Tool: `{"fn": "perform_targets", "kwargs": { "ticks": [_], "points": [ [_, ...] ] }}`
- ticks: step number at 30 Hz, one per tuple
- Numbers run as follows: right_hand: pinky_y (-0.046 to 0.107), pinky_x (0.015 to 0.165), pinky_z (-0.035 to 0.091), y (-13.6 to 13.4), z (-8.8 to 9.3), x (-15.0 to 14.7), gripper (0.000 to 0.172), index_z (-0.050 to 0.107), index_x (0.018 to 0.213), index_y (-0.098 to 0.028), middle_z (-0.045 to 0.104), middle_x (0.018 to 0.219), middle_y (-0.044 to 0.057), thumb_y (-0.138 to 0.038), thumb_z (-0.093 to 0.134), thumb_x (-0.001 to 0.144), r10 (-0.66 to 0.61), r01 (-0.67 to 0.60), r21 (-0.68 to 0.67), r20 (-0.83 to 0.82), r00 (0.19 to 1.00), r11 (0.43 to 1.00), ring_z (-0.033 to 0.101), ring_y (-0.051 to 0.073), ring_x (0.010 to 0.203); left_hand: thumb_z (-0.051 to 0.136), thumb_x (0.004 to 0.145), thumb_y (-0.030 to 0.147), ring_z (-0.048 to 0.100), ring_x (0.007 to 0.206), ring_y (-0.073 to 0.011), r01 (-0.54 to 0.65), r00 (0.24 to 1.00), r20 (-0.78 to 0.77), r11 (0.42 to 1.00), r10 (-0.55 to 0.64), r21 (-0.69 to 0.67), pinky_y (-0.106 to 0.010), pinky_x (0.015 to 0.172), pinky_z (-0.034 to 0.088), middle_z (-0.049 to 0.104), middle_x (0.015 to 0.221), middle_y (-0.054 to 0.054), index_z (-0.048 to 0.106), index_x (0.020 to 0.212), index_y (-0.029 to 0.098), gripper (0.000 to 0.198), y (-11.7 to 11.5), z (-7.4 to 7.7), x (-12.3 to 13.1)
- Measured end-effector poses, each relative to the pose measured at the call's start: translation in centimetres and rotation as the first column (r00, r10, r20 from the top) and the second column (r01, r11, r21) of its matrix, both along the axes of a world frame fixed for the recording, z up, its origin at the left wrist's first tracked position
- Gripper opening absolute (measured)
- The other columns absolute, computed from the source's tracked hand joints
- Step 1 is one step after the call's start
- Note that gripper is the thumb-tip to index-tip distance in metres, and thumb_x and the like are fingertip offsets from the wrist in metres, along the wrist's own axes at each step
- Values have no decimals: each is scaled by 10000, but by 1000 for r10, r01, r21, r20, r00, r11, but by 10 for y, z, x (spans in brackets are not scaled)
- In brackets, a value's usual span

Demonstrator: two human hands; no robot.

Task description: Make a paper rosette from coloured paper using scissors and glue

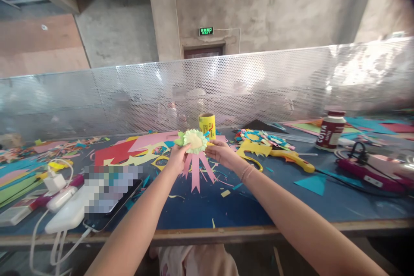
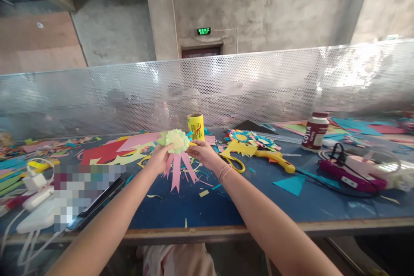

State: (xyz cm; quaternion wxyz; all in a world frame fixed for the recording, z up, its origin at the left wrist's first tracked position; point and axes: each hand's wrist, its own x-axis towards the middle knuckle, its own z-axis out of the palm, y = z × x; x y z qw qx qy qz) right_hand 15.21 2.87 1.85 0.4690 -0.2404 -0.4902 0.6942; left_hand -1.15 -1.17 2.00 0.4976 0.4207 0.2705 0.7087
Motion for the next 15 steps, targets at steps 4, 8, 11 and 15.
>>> {"fn": "perform_targets", "kwargs": {
  "ticks": [4,8,11,15],
  "points": [
    [185,626,547,3,-2,1,212,578,751,-168,651,663,-4,-144,753,634,-34,33,16,15,999,999,650,93,615,764,553,205,663,920,-240,8,1000,-16,1000,-8,3,-328,803,490,720,864,-78,644,1007,147,473,-2,1,-1],
    [178,608,539,9,-3,4,265,566,765,-177,640,645,-29,-134,770,602,-74,73,36,22,997,997,641,83,603,771,547,226,671,878,-234,36,999,-36,999,-36,6,-303,738,502,719,849,-76,645,1004,142,482,-3,3,-2],
    [161,578,525,12,-3,9,291,577,796,-174,636,657,-32,-125,769,582,-96,94,87,22,995,992,629,74,588,775,546,231,679,792,-213,44,995,-84,999,-47,-32,-265,644,499,718,827,-71,643,1005,141,486,-5,4,-3],
    [159,555,518,14,-3,14,304,589,811,-178,650,716,-26,-111,761,570,-102,99,123,24,994,987,620,71,592,785,533,222,670,679,-182,29,992,-124,997,-37,-72,-236,563,477,714,771,-54,648,992,147,485,-6,4,-3]
  ]
}}
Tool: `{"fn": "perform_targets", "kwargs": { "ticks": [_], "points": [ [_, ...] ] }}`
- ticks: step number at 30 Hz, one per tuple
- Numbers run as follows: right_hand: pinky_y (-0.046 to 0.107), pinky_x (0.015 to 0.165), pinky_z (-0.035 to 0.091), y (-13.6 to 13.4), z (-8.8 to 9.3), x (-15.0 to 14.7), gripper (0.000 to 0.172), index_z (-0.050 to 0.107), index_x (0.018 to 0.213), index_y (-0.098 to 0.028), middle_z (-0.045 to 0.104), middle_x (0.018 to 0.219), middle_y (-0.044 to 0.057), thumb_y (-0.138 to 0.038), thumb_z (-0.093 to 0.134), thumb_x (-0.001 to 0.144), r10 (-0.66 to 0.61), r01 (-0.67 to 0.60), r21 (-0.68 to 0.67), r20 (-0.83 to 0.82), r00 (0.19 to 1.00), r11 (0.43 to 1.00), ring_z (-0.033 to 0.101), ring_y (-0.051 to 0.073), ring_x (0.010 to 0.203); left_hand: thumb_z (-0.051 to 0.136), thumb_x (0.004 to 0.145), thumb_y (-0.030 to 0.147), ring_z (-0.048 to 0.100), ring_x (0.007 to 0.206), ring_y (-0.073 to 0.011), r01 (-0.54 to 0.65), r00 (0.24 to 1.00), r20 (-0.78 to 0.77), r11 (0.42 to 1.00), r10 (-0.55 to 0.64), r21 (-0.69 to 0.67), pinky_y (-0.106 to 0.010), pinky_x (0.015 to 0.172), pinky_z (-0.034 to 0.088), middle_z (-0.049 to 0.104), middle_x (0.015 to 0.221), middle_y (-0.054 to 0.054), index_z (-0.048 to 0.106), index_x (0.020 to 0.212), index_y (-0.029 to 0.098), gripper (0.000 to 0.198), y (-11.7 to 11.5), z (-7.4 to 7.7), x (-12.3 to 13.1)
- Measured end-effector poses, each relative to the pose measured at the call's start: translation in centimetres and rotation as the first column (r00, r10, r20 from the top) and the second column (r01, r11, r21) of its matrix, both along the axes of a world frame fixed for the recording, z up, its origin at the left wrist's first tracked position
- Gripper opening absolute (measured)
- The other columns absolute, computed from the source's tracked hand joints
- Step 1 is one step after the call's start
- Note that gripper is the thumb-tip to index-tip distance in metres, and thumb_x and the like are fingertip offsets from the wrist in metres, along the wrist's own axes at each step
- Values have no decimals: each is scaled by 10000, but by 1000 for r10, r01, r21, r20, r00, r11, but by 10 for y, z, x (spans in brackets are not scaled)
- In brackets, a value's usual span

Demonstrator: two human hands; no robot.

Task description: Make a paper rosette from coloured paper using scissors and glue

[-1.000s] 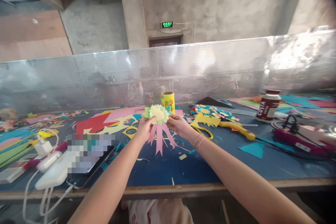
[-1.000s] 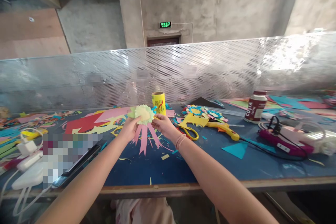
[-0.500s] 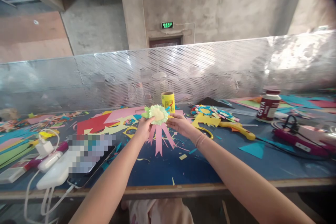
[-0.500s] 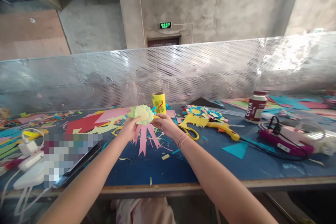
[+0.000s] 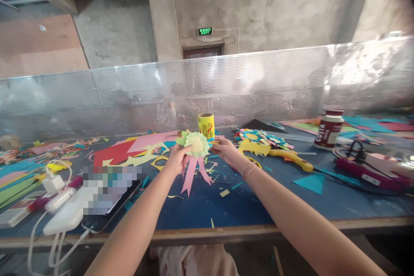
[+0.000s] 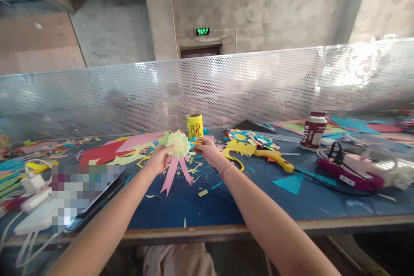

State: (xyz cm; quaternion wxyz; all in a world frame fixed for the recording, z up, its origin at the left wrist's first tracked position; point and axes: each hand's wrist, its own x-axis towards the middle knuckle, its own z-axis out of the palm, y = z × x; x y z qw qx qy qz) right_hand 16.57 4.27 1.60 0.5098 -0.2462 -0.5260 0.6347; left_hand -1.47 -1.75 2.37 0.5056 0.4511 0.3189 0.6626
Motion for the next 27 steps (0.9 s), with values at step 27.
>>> {"fn": "perform_targets", "kwargs": {
  "ticks": [27],
  "points": [
    [226,611,534,-8,15,8,211,656,880,-142,670,684,37,-61,536,726,141,-139,-138,8,990,981,618,107,577,798,536,208,677,829,-192,-51,999,7,999,51,5,-288,751,510,704,824,-49,606,921,163,432,3,-5,2]
  ]
}}
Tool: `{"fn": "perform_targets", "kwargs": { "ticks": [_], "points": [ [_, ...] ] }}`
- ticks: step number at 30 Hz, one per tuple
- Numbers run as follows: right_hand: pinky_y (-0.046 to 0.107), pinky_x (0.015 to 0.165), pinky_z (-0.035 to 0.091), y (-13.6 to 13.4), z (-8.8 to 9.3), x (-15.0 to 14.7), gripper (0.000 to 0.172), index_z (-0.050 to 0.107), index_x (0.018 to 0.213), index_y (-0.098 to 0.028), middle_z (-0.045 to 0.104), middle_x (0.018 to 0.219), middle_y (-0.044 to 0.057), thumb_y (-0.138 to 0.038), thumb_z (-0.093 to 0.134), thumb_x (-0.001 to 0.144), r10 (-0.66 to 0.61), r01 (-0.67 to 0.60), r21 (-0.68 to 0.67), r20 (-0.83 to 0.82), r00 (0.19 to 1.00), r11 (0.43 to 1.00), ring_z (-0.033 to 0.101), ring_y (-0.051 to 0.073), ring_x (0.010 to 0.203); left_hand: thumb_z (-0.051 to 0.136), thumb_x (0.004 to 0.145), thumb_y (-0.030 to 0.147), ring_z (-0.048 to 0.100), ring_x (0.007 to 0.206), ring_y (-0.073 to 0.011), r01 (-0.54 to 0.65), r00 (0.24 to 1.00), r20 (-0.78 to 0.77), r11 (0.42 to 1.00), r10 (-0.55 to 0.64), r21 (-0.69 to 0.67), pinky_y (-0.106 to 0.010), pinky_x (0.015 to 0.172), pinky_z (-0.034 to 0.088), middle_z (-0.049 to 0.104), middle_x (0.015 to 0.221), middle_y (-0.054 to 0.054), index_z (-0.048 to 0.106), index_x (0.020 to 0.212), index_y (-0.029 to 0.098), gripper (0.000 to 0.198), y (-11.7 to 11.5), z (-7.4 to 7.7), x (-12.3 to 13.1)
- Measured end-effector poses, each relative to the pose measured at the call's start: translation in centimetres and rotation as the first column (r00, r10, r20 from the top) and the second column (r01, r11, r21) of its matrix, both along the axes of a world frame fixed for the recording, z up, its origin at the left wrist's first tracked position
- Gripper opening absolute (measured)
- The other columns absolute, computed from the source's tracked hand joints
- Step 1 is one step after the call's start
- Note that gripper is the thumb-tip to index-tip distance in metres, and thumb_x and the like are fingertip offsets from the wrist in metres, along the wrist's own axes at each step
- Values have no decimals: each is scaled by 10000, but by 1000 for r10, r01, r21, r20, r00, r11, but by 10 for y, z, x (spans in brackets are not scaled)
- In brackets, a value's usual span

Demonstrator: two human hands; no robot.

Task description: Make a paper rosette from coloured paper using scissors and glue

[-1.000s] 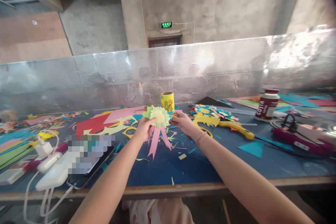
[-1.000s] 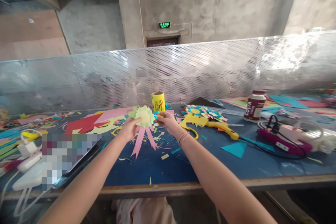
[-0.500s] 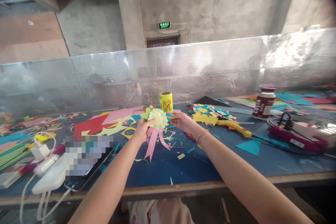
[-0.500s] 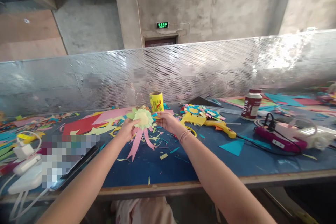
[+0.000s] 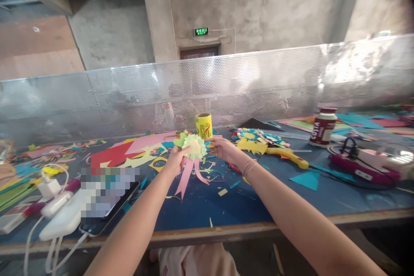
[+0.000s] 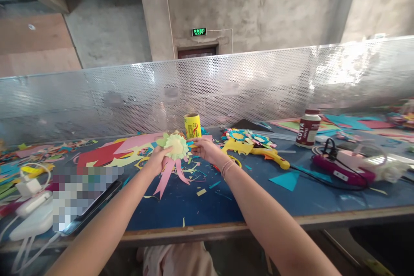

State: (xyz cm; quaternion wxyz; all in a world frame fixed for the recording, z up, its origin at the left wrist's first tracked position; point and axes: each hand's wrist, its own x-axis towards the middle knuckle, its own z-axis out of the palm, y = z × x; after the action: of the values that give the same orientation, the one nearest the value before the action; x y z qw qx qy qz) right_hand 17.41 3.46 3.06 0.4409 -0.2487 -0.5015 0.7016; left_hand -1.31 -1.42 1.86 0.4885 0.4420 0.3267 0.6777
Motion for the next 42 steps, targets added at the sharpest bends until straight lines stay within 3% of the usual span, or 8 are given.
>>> {"fn": "perform_targets", "kwargs": {
  "ticks": [12,18,29,31,33,37,39,42],
  "points": [
    [223,637,550,-3,3,-5,224,630,853,-154,643,650,17,-47,490,715,30,-31,-84,-17,999,996,611,96,546,783,573,250,642,633,-123,6,999,-48,997,-10,-75,-191,489,423,676,749,-22,557,832,166,354,0,-2,0],
    [224,651,556,-4,4,-2,229,640,891,-151,647,655,16,-26,491,770,2,-2,-21,3,1000,1000,626,92,572,745,637,253,384,329,-3,-42,995,-90,993,32,-107,-176,352,269,658,721,17,558,854,158,302,-1,-2,-1],
    [212,611,544,17,-5,11,132,645,859,-146,690,776,41,-67,588,769,-212,200,100,125,969,975,635,102,616,767,552,267,609,617,-157,-67,967,-254,976,12,-209,-251,603,452,633,618,-16,580,654,161,238,2,-2,-14],
    [213,621,545,25,-9,17,100,640,810,-144,689,769,45,-71,607,750,-318,308,101,118,941,946,633,105,615,759,558,325,567,548,-160,-205,845,-531,955,63,-215,-244,533,392,529,474,13,516,528,177,287,5,-7,-23],
    [209,638,545,31,-11,21,84,625,753,-147,680,742,40,-66,620,732,-390,380,98,108,915,920,635,107,627,733,587,366,541,529,-175,-341,564,-815,936,133,-84,-249,508,331,417,385,16,420,417,197,393,9,-12,-31],
    [201,703,544,30,-12,20,76,621,749,-146,673,781,36,-71,611,735,-323,317,80,75,943,945,642,103,687,666,662,427,602,724,-250,-471,256,-912,865,321,172,-283,596,371,564,548,-61,518,545,197,298,12,-15,-38],
    [197,729,542,25,-11,14,78,618,763,-142,663,811,32,-70,607,737,-279,276,80,37,959,958,642,96,718,672,661,432,606,863,-262,-462,292,-866,853,406,244,-307,701,419,652,799,-106,581,745,179,282,11,-13,-34],
    [186,723,542,14,-11,0,97,592,762,-150,643,820,19,-71,632,723,-242,243,43,-30,970,969,639,85,739,690,647,459,607,947,-243,-278,555,-774,945,305,173,-338,812,452,640,1059,-131,584,943,167,429,9,-11,-18]
  ]
}}
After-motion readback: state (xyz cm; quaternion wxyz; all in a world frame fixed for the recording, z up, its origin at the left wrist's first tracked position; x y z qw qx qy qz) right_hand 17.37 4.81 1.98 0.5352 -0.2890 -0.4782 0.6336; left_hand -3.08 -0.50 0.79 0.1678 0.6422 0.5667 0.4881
